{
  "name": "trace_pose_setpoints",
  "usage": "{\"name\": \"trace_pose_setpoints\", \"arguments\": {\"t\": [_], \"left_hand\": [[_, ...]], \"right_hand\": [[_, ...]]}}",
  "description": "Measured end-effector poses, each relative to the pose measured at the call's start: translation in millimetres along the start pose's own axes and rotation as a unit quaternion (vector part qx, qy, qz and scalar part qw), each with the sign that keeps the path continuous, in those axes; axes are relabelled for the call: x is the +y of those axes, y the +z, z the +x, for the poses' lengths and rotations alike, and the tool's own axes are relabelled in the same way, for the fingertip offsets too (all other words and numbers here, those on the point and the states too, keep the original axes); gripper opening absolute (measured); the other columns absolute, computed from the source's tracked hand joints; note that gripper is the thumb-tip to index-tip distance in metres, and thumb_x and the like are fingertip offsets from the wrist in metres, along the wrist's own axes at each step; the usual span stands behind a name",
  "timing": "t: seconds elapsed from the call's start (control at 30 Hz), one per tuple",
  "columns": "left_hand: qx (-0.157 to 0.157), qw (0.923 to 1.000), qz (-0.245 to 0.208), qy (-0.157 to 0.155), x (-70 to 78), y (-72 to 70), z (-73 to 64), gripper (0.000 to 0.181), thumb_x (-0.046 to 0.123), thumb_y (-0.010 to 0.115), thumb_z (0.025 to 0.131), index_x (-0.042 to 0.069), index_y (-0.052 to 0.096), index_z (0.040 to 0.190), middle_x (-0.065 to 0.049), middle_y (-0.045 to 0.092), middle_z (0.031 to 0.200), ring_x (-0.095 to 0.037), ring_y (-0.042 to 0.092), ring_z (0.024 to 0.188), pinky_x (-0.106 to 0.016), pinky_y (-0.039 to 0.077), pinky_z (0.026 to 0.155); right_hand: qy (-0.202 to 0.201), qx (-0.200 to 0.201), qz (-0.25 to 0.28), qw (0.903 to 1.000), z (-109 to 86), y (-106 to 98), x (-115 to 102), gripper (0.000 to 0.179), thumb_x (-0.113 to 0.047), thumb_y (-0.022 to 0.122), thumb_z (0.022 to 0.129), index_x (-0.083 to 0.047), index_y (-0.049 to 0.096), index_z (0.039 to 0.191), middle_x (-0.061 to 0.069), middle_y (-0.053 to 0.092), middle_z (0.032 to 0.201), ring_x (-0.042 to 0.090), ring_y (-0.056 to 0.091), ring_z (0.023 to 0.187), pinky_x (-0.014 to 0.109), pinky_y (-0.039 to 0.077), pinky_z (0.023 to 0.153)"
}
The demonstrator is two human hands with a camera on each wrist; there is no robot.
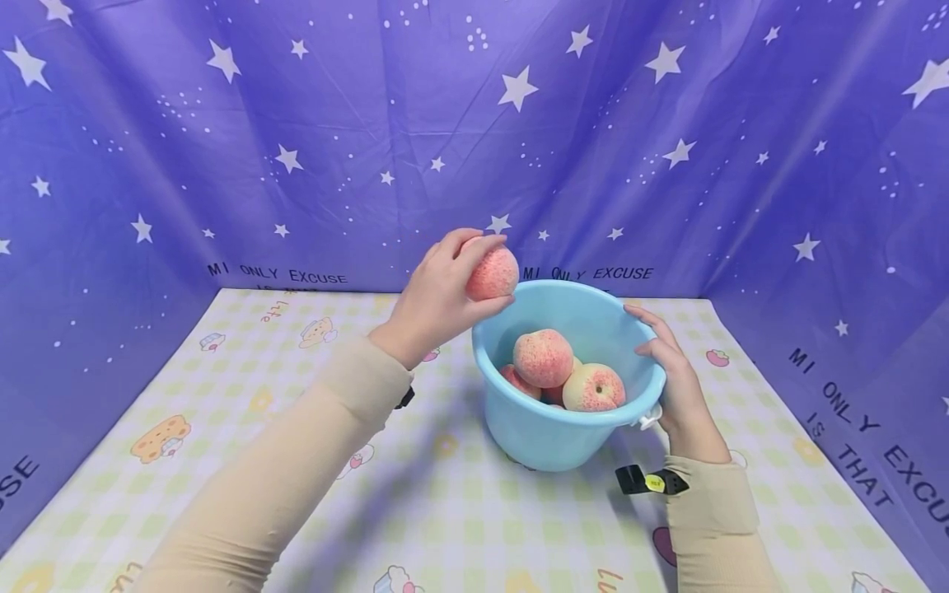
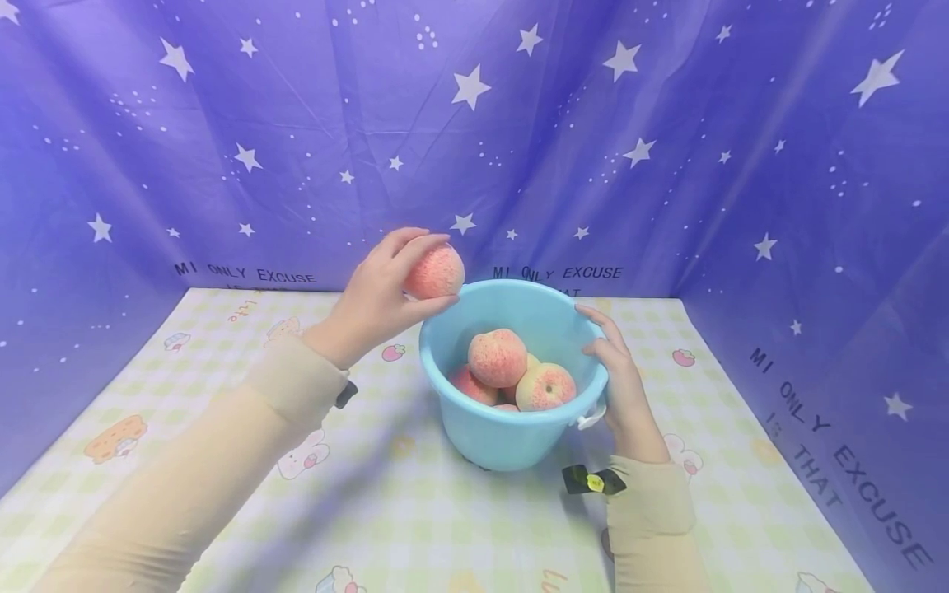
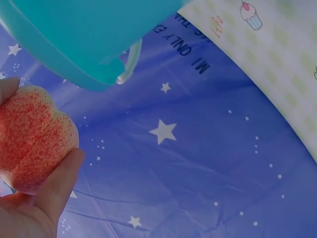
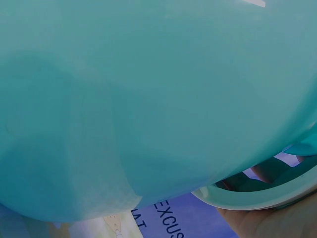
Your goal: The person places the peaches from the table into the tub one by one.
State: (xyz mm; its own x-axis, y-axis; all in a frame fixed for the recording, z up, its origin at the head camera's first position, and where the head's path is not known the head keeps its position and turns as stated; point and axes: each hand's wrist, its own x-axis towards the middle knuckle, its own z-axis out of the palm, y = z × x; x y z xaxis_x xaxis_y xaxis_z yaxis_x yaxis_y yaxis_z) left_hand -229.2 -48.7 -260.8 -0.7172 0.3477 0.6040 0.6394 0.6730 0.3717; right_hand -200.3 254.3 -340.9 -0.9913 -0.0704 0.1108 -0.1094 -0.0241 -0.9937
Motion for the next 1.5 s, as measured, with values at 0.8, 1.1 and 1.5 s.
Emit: {"name": "trace_pose_setpoints", "arguments": {"t": [0.8,1.1,1.5], "left_hand": [[-0.078,0.9962,-0.022,0.032,29.6,18.4,-0.2,0.068,0.038,0.081,0.081,0.021,0.054,0.141,-0.007,0.053,0.137,-0.026,0.056,0.121,-0.040,0.048,0.103],[-0.107,0.9927,-0.025,0.049,37.4,26.7,-2.6,0.070,0.040,0.080,0.082,0.019,0.052,0.143,-0.006,0.052,0.136,-0.025,0.055,0.121,-0.037,0.047,0.104],[-0.100,0.9907,-0.019,0.090,44.5,33.2,-3.0,0.067,0.039,0.079,0.083,0.017,0.053,0.141,-0.006,0.054,0.133,-0.024,0.056,0.119,-0.035,0.046,0.104]], "right_hand": [[0.009,0.004,0.007,0.9999,-1.3,-1.6,-0.5,0.066,-0.007,0.028,0.090,-0.028,0.034,0.152,0.001,0.016,0.162,0.027,0.024,0.143,0.056,0.017,0.117],[0.003,0.001,0.006,1.0000,-0.8,-1.2,0.6,0.064,-0.006,0.028,0.090,-0.028,0.037,0.149,0.000,0.017,0.161,0.023,0.026,0.141,0.046,0.024,0.112],[0.004,-0.001,0.000,1.0000,0.1,-0.1,0.2,0.066,-0.007,0.028,0.090,-0.025,0.033,0.153,0.000,0.017,0.161,0.022,0.028,0.138,0.040,0.027,0.107]]}}
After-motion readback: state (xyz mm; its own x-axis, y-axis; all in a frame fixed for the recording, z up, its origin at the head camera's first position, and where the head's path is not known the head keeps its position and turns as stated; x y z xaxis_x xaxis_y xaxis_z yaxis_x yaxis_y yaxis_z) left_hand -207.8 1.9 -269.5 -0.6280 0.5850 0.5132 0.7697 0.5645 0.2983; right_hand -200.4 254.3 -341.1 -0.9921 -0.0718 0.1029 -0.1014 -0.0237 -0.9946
